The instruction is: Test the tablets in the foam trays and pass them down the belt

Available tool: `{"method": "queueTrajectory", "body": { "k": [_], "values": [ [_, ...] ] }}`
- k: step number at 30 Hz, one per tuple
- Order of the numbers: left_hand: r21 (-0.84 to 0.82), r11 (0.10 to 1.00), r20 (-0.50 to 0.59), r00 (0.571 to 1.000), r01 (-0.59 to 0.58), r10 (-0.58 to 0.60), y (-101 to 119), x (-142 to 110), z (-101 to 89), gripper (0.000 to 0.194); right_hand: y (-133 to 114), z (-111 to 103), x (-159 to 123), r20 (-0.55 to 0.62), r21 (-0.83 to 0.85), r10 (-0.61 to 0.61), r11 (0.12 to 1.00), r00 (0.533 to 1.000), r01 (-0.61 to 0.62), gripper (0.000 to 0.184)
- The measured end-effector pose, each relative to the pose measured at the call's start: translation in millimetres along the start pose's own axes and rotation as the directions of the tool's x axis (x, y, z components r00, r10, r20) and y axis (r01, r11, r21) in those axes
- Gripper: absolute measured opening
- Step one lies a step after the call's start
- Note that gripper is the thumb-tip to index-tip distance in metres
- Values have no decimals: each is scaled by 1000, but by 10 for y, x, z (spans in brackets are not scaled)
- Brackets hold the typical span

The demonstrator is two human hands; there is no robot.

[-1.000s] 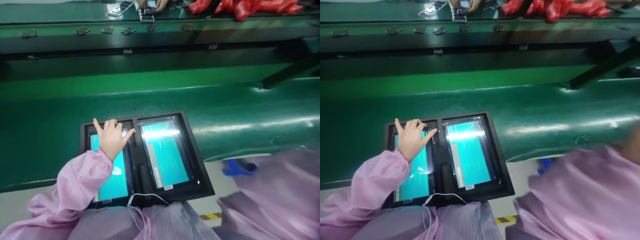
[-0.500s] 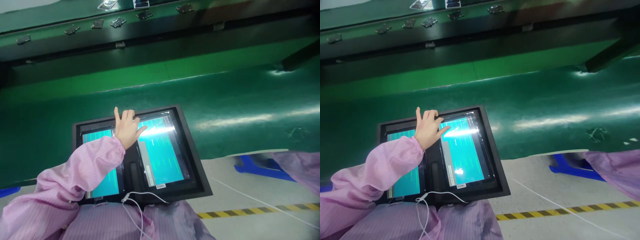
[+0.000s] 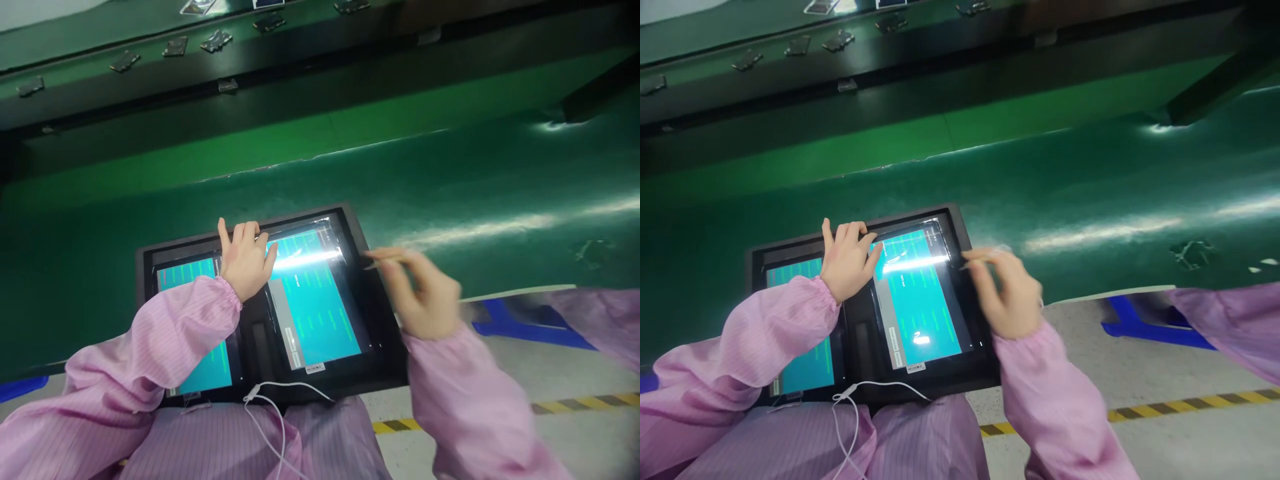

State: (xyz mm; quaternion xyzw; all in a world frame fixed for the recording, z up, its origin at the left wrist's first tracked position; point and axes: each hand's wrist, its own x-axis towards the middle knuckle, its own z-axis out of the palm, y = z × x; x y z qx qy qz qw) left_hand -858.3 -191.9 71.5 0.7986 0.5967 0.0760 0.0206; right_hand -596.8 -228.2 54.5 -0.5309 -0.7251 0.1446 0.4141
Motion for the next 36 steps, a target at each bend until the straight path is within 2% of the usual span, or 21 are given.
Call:
{"method": "queueTrajectory", "body": {
  "k": [3, 5, 8, 10, 11, 12, 14, 16, 17, 18, 19, 20, 22, 26, 30, 32, 34, 36],
  "values": [
    [-54, 997, 35, 998, 62, -60, 38, 11, 3, 35, 84, 231, 93, 120, -217, -114, 966, 986, 138, 20],
    [-110, 989, 65, 993, 102, -96, 62, 28, -51, 31, 117, 329, 98, 155, -249, -82, 961, 984, 120, 22],
    [-266, 956, 69, 991, 125, -111, 79, 34, -255, 28, 119, 319, 67, 106, -18, 49, 999, 993, -47, 23],
    [-471, 870, 104, 988, 147, -111, 77, -3, -432, 27, 65, 244, 72, 12, 283, 218, 935, 976, -213, 24],
    [-602, 777, 146, 982, 183, -118, 77, -39, -509, 27, 19, 201, 88, -26, 452, 312, 851, 950, -267, 25],
    [-732, 637, 206, 970, 240, -129, 82, -88, -567, 26, -39, 160, 112, -41, 602, 394, 743, 918, -292, 26],
    [-900, 230, 341, 926, 371, -162, 114, -211, -612, 27, -176, 88, 177, -22, 793, 490, 539, 871, -283, 27],
    [-893, -180, 444, 874, 413, -196, 184, -343, -575, 38, -315, 34, 244, 36, 864, 511, 415, 859, -283, 28],
    [-855, -326, 481, 852, 405, -205, 229, -402, -543, 46, -377, 13, 274, 62, 879, 509, 379, 859, -288, 28],
    [-818, -424, 506, 837, 390, -208, 277, -452, -513, 53, -432, -7, 301, 80, 889, 502, 355, 861, -289, 28],
    [-794, -481, 518, 827, 372, -216, 324, -493, -493, 58, -481, -29, 327, 87, 897, 491, 340, 867, -283, 28],
    [-784, -509, 520, 824, 356, -226, 369, -526, -486, 61, -524, -54, 352, 79, 902, 478, 340, 875, -267, 27],
    [-801, -508, 494, 828, 315, -266, 440, -569, -516, 59, -599, -123, 408, 10, 899, 451, 387, 892, -206, 25],
    [-885, -399, 387, 857, 241, -340, 495, -612, -664, 44, -733, -348, 535, -201, 818, 341, 574, 918, -35, 19],
    [-936, -288, 301, 883, 202, -359, 489, -624, -755, 44, -831, -546, 589, -274, 713, 184, 698, 944, 71, 17],
    [-952, -251, 266, 885, 177, -383, 490, -623, -777, 45, -849, -583, 576, -327, 661, 139, 741, 935, 121, 17],
    [-957, -242, 239, 901, 157, -363, 497, -622, -798, 45, -851, -586, 550, -380, 610, 116, 777, 918, 154, 16],
    [-949, -273, 236, 932, 160, -275, 506, -619, -826, 44, -849, -581, 526, -386, 581, 111, 800, 916, 148, 18]
  ]
}}
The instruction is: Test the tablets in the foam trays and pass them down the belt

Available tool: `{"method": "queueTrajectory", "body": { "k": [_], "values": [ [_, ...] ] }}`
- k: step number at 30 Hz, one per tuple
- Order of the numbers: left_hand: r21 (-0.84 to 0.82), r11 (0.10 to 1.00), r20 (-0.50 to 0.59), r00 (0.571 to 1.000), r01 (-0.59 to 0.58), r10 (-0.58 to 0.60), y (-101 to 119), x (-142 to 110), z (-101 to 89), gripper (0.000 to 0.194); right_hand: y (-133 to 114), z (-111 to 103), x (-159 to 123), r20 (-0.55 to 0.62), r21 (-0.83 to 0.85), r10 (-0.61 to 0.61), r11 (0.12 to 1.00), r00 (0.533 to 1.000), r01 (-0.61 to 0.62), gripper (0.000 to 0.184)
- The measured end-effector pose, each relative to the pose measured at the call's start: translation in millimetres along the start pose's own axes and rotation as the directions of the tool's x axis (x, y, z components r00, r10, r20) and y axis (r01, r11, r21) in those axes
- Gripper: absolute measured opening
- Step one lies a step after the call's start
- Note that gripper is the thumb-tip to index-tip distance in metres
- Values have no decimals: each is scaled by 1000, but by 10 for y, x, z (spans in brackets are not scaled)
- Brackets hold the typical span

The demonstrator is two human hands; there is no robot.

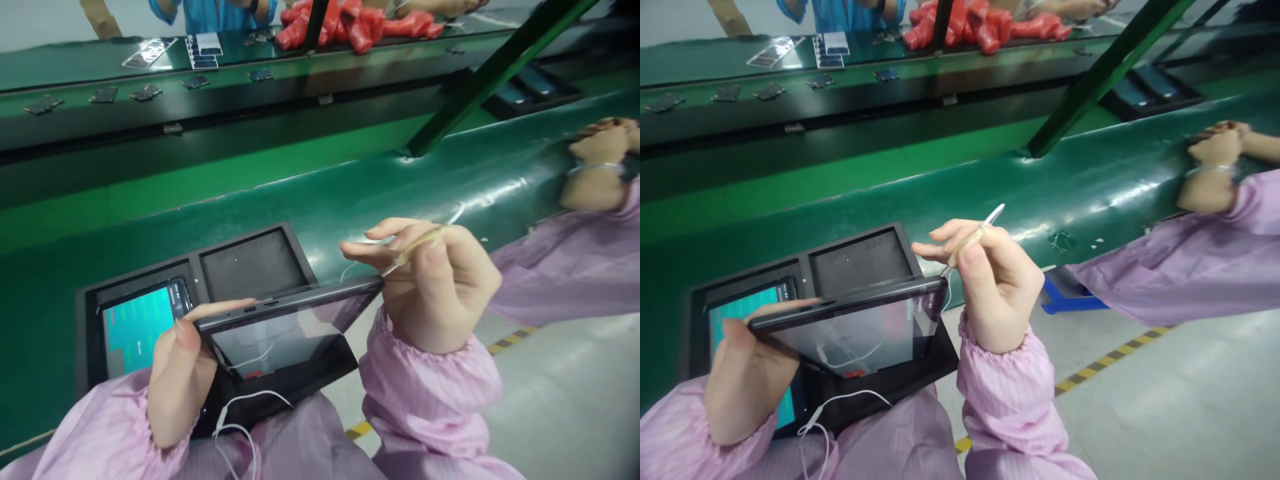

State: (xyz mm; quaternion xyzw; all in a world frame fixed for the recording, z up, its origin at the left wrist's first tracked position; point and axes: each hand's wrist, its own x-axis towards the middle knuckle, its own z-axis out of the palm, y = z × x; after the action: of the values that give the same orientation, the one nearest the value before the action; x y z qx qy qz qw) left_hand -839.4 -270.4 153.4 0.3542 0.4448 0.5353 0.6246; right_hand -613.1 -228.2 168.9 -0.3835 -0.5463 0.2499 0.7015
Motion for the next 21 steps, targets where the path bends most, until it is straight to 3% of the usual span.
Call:
{"method": "queueTrajectory", "body": {
  "k": [3, 6, 12, 15, 18, 21],
  "values": [
    [-56, 997, 152, 988, 46, -37, 47, -10, 21, 46, -22, -9, -11, 18, 3, 25, 1000, 1000, -25, 20],
    [-57, 996, 204, 977, 69, -56, 89, -23, 26, 46, -65, -26, 0, 2, 28, -17, 999, 1000, 17, 21],
    [-22, 994, 109, 988, 110, -107, 108, -70, 60, 49, -88, -78, -26, 87, -91, -60, 994, 994, 68, 21],
    [18, 999, 39, 999, 35, -35, 122, -67, 116, 47, -96, -92, -26, 130, -120, -88, 987, 988, 104, 20],
    [37, 999, 69, 998, -6, 4, 168, -40, 148, 50, -113, -84, 13, 175, -118, -107, 985, 979, 129, 21],
    [74, 997, 101, 995, -29, 22, 221, -14, 128, 56, -93, -48, 63, 126, -71, -151, 984, 980, 161, 22]
  ]
}}
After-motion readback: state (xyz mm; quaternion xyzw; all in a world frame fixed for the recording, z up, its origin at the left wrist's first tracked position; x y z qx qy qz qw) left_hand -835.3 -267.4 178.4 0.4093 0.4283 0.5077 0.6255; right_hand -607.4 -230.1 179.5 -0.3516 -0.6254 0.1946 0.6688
